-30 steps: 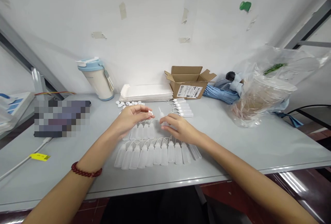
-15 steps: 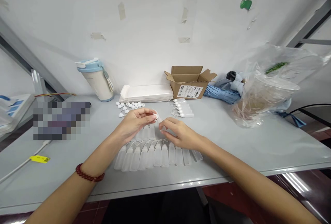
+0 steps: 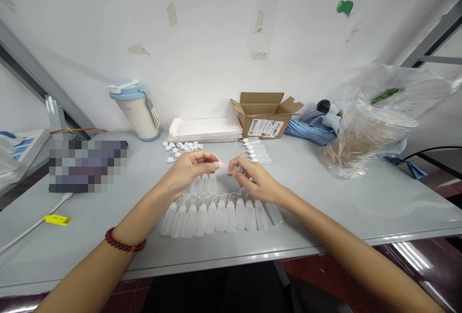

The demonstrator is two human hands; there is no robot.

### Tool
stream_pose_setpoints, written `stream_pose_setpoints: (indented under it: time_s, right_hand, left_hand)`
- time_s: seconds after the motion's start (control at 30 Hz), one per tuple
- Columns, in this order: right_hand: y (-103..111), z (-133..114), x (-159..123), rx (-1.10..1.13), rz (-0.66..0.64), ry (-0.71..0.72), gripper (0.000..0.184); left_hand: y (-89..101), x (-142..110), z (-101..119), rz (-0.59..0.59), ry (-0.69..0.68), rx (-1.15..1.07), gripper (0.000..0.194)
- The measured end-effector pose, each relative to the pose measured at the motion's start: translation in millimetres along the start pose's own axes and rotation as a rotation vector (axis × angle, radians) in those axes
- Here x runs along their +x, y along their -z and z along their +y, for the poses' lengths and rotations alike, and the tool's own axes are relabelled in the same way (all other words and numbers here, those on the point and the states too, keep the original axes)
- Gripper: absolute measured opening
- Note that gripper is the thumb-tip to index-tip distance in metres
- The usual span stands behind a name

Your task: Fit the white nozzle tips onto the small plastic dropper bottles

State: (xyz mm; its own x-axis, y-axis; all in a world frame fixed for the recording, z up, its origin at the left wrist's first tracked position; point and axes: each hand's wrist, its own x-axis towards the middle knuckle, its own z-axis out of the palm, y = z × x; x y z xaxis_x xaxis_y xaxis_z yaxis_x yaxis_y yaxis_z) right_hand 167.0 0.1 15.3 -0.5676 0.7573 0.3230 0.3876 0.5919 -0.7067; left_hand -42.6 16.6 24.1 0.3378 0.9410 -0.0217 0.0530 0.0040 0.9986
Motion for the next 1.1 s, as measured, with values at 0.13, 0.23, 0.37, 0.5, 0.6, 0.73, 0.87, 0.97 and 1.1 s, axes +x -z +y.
stream_pose_setpoints:
  time_s: [0.13, 0.23, 0.37, 0.5, 0.6, 0.73, 0.87, 0.97, 1.1]
  right_hand:
    - [-0.1, 2.1, 1.5, 0.231, 0.005, -0.121, 0.007]
    - [-2.4, 3.8, 3.5, 0.489, -0.009, -0.193, 0.014]
    - [-3.2, 6.2, 6.4, 0.767, -0.051, -0.262, 0.027]
    - [-2.0, 7.5, 7.0, 0.850, -0.050, -0.294, 0.030]
    - [-1.6, 7.0, 6.9, 0.851, -0.036, -0.285, 0.030]
    - [-1.7, 6.7, 7.4, 0.833, -0.022, -0.285, 0.029]
    - [-2.9, 6.7, 7.3, 0.809, -0.031, -0.278, 0.029]
    - [-4.1, 5.6, 6.3, 0.783, -0.048, -0.280, 0.027]
    - [-5.1, 4.4, 5.3, 0.761, -0.073, -0.292, 0.024]
  left_hand:
    - [0.4, 0.0, -0.8, 0.026, -0.003, 0.001, 0.023]
    - [0.9, 0.7, -1.5, 0.038, 0.003, -0.001, 0.024]
    - [1.5, 0.7, -0.7, 0.026, -0.016, -0.019, 0.024]
    - [0.5, -1.0, 1.7, 0.035, -0.004, -0.041, 0.024]
    - [-0.9, -1.9, 3.0, 0.029, 0.027, -0.052, 0.025]
    - [-2.6, -2.0, 4.8, 0.000, -0.002, 0.009, 0.025]
    - [-4.4, -2.6, 7.3, 0.001, -0.061, 0.155, 0.025]
    - [-5.7, -2.8, 6.3, 0.014, -0.070, 0.268, 0.025]
    - [-6.1, -2.5, 2.3, 0.009, -0.049, 0.334, 0.036]
